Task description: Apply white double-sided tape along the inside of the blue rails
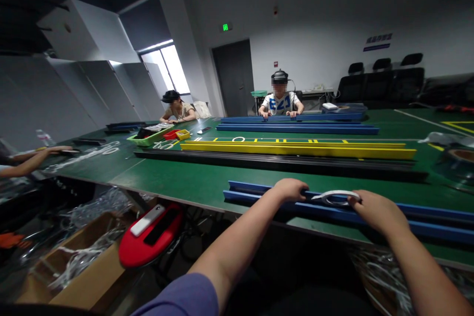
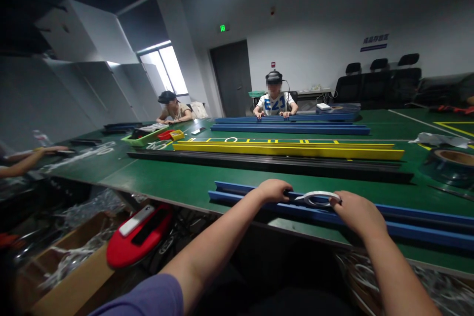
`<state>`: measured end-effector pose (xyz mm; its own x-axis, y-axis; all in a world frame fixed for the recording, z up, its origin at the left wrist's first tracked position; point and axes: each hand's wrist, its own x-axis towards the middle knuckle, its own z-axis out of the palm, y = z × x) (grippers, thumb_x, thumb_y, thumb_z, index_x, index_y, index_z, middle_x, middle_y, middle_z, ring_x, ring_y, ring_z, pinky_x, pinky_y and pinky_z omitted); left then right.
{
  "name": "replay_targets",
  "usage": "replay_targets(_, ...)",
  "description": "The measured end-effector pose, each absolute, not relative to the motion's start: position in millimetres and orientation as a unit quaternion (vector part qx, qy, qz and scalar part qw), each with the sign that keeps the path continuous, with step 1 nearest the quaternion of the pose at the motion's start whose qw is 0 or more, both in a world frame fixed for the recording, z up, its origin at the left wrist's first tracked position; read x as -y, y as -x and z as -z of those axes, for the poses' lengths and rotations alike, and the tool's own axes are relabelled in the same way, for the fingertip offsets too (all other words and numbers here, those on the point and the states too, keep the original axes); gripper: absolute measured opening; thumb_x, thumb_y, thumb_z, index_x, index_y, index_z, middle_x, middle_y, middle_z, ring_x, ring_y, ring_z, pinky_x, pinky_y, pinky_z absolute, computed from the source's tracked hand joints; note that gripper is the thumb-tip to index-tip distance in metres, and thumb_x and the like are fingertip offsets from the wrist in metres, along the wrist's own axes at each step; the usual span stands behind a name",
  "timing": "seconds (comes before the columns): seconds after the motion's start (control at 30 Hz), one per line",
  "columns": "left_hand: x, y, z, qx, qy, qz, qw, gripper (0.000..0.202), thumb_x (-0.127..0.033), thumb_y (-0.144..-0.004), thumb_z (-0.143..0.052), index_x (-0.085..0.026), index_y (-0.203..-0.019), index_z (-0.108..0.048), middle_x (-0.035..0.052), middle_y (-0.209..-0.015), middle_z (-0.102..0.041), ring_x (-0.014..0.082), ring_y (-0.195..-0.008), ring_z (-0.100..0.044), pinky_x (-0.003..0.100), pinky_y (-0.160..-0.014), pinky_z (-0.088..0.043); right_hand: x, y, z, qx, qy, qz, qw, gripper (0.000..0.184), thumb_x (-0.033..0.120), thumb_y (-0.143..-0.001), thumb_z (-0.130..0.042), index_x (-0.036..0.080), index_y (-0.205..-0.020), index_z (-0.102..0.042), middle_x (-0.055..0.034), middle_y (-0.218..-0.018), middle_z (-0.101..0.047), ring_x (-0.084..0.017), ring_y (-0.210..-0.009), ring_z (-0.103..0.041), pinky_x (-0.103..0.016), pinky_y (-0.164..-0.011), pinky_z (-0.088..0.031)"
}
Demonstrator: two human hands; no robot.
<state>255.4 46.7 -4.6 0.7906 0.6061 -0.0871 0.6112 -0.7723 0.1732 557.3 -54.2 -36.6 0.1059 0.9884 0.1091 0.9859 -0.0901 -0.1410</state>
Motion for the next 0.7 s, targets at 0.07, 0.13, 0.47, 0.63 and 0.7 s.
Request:
replay_targets(0.07, -46.4, -255.1, 4.8, -0.316, -0.944, 0.007, 0.095, 0.045, -0.044, -0.094, -0.062, -0.026, -0.134, -0.07, 0.0079, -0.133, -0.074, 0.0267, -0.115, -0.071, 0.031, -0.086, -0.054, 55.3, -556.6, 35.9, 0.666, 0.74, -0.001, 0.088, 0.054, 0.058, -0.104, -0.036, 0.022, -0.112, -0.075, -0.0126, -0.116, -0.072, -0.033, -0.102, -0.067, -0.038, -0.075, -0.044)
replay_targets(0.13, -46.2, -255.0, 4.8, -0.311, -0.946, 0.004, 0.093, 0.044, -0.043, -0.093, -0.062, -0.026, -0.134, -0.07, 0.0082, -0.135, -0.073, 0.0271, -0.116, -0.071, 0.032, -0.085, -0.054, 55.7, -556.4, 36.1, 0.665, 0.741, 0.004, 0.091, 0.054, 0.058, -0.103, -0.037, 0.022, -0.113, -0.076, -0.0126, -0.116, -0.072, -0.033, -0.1, -0.067, -0.038, -0.074, -0.044)
replay_targets(0.47, -49.3, -256.2, 4.0, -0.286, -0.952, 0.033, 0.102, 0.041, -0.039, -0.095, -0.059, -0.025, -0.132, -0.069, 0.0101, -0.125, -0.076, 0.0269, -0.109, -0.073, 0.032, -0.083, -0.055, 51.6, -552.8, 35.2, 0.646, 0.76, 0.002, 0.065, 0.057, 0.057, -0.104, -0.032, 0.021, -0.12, -0.075, -0.0121, -0.119, -0.072, -0.034, -0.102, -0.067, -0.041, -0.079, -0.046)
replay_targets(0.63, -52.3, -243.7, 5.2, -0.25, -0.962, 0.026, 0.103, 0.035, -0.04, -0.1, -0.055, -0.023, -0.127, -0.07, 0.0106, -0.125, -0.075, 0.0274, -0.11, -0.073, 0.032, -0.082, -0.053, 58.4, -533.0, 24.5, 0.642, 0.765, 0.009, 0.047, 0.054, 0.05, -0.106, -0.032, 0.019, -0.121, -0.074, -0.0133, -0.123, -0.07, -0.033, -0.103, -0.067, -0.04, -0.08, -0.046)
replay_targets(0.7, -53.6, -231.2, 6.0, -0.244, -0.964, 0.023, 0.101, 0.034, -0.04, -0.101, -0.055, -0.022, -0.124, -0.07, 0.0108, -0.122, -0.075, 0.0274, -0.108, -0.073, 0.032, -0.079, -0.052, 61.1, -518.0, 20.1, 0.651, 0.757, 0.018, 0.048, 0.052, 0.047, -0.107, -0.033, 0.018, -0.121, -0.074, -0.0132, -0.122, -0.07, -0.032, -0.102, -0.067, -0.04, -0.08, -0.046)
